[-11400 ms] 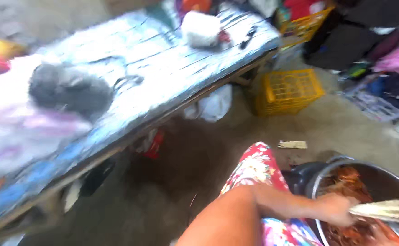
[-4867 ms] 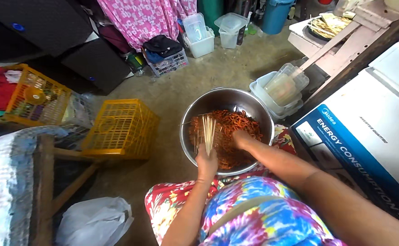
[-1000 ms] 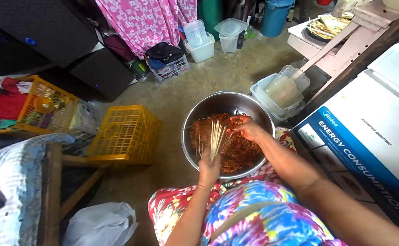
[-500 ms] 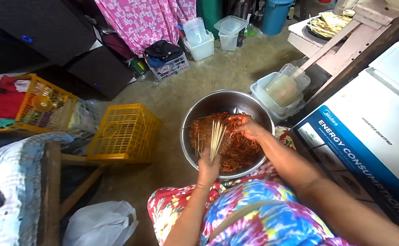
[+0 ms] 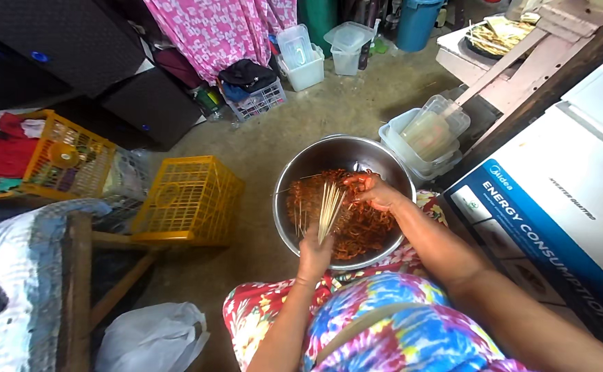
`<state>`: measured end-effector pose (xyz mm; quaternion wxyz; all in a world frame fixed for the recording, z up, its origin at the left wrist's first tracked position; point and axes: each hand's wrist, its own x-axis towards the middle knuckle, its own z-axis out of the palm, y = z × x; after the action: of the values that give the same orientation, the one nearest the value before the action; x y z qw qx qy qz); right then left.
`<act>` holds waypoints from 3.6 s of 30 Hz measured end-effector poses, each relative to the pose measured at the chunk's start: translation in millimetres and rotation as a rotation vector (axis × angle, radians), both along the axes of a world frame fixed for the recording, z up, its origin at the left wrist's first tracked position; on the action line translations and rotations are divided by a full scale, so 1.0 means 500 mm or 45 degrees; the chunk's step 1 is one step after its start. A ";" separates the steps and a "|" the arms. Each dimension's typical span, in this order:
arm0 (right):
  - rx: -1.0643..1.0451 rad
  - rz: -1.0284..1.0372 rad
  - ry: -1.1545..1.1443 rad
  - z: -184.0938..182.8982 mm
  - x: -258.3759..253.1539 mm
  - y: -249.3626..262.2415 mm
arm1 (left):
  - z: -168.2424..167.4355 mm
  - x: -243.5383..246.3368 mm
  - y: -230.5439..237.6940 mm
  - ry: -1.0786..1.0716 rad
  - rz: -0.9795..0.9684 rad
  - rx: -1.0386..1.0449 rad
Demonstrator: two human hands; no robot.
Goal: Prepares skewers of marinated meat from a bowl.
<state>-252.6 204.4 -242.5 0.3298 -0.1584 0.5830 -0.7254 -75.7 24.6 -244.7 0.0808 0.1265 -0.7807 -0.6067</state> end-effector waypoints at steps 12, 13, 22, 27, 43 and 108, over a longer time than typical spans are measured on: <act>0.013 -0.066 -0.089 0.003 0.007 -0.003 | -0.004 0.001 0.004 0.078 0.075 0.034; 0.013 -0.071 -0.101 0.002 0.006 -0.002 | -0.005 0.001 0.004 0.084 0.081 0.029; 0.080 -0.152 -0.182 0.006 0.009 -0.009 | -0.006 0.002 0.006 0.089 0.087 0.035; 0.031 -0.251 -0.270 0.016 0.008 -0.010 | -0.009 0.001 0.005 0.103 0.084 0.046; -0.015 -0.091 -0.113 0.001 0.000 0.001 | -0.005 0.003 0.005 0.089 0.075 0.020; 0.001 -0.201 -0.247 0.009 0.013 -0.006 | 0.000 -0.003 0.012 0.099 0.191 0.035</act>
<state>-245.8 201.2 -237.8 0.3267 -0.0409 0.5592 -0.7609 -77.4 30.8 -244.9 0.1545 0.1619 -0.7568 -0.6141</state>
